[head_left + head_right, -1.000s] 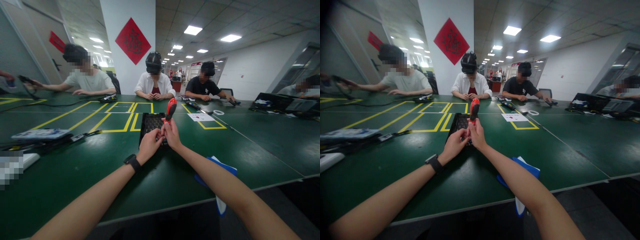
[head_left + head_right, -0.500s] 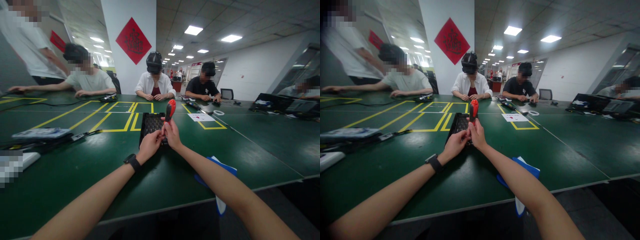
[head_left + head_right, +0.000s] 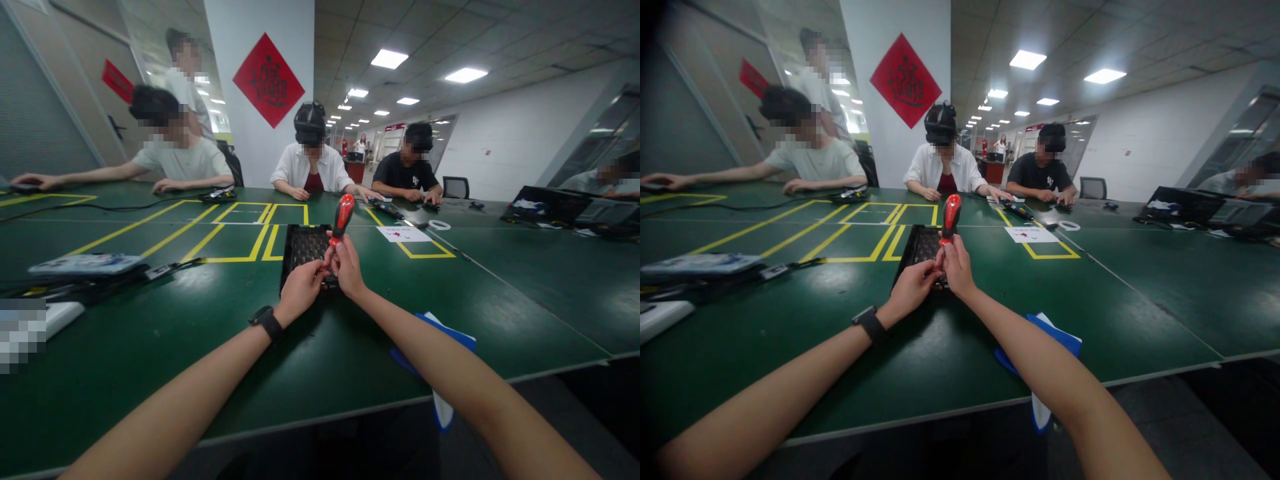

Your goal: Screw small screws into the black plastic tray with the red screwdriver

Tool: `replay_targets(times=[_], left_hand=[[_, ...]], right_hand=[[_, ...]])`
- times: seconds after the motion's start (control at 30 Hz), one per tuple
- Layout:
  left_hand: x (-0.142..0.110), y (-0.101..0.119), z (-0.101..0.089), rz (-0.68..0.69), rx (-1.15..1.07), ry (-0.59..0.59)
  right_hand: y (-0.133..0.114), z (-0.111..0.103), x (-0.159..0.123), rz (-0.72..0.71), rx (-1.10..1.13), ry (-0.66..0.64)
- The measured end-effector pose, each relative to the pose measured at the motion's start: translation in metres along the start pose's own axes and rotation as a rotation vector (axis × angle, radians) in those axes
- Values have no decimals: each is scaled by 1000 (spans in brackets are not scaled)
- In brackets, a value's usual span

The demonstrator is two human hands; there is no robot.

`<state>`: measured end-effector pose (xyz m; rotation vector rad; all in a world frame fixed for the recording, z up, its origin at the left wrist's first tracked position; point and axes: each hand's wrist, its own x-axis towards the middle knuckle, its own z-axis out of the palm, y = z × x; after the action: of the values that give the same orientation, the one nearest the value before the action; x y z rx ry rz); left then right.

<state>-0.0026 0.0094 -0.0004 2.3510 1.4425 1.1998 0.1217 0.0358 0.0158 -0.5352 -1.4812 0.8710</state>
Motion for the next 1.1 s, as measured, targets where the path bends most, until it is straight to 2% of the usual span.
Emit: replay_targets(times=[0.23,0.4,0.63,0.83,1.1], left_hand=[[1,2,-2,-27,-64,29],[2,0,0,-58,-48,9],[1,-4,1,-19,-17,-15],[2,1,-2,-33,-22,26],[0,0,0,-27,25,25]], right_hand=[[3,0,4,14,1,49],[2,1,4,19,11,21],[2,0,4,30,41,3],[3,0,3,25,28,21],[4,-1,3,20,38,7]])
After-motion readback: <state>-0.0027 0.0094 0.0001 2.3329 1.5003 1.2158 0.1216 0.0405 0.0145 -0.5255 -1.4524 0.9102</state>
